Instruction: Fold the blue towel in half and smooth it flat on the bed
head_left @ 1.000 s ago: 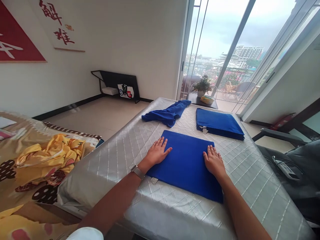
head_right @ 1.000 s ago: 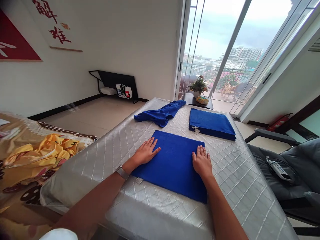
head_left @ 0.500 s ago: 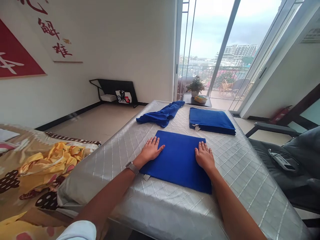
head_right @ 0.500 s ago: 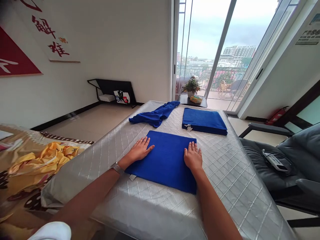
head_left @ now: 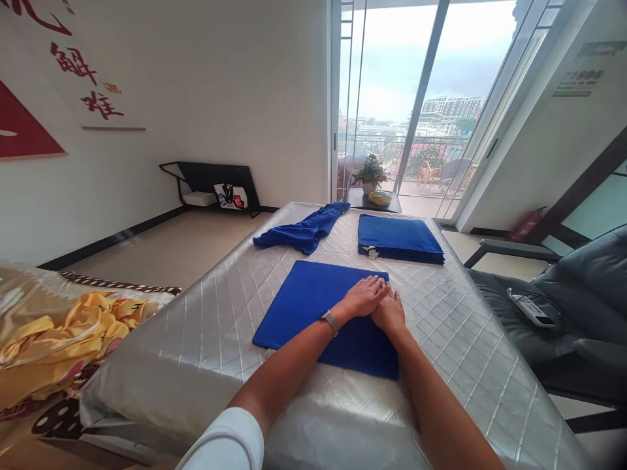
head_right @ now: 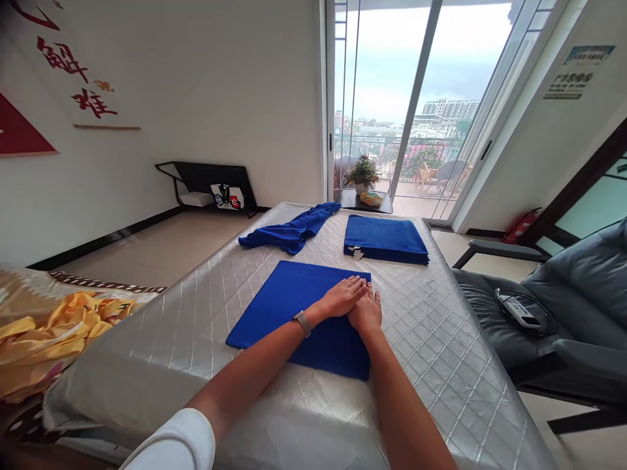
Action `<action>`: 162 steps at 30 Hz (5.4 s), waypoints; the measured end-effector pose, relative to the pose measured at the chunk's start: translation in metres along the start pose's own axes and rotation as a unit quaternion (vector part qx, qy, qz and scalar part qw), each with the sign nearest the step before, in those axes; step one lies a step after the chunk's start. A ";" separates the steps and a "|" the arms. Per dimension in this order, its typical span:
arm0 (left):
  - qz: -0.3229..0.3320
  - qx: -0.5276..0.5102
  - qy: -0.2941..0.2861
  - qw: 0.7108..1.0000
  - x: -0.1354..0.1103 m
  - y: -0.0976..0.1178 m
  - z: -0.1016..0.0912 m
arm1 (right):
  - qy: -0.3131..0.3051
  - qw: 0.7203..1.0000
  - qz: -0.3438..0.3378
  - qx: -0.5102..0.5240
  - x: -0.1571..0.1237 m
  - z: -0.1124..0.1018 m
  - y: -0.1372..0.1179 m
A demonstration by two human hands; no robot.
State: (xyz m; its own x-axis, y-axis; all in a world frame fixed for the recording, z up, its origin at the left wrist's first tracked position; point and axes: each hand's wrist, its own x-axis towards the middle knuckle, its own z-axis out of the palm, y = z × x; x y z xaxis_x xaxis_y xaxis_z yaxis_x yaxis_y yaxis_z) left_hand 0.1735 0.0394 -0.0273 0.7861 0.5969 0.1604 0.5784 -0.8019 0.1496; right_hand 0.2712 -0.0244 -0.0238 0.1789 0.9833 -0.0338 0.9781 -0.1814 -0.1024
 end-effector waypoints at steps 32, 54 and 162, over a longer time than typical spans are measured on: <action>-0.253 0.006 0.022 0.967 -0.090 -0.147 -0.023 | -0.020 0.998 0.053 -0.005 0.033 -0.018 -0.005; -0.252 0.035 -0.007 0.967 -0.093 -0.144 -0.030 | 0.019 0.999 0.044 0.026 0.040 0.000 -0.001; -0.301 0.095 0.068 0.947 -0.092 -0.146 -0.034 | 0.006 0.999 0.044 0.024 0.016 0.004 -0.003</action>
State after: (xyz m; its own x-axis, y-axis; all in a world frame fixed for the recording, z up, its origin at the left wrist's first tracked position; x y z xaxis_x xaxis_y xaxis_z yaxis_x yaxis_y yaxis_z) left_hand 0.0092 0.1025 -0.0308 0.2746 0.9341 0.2279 0.9513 -0.2985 0.0769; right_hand 0.2707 -0.0083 -0.0285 0.2647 0.9638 -0.0333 0.9524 -0.2667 -0.1476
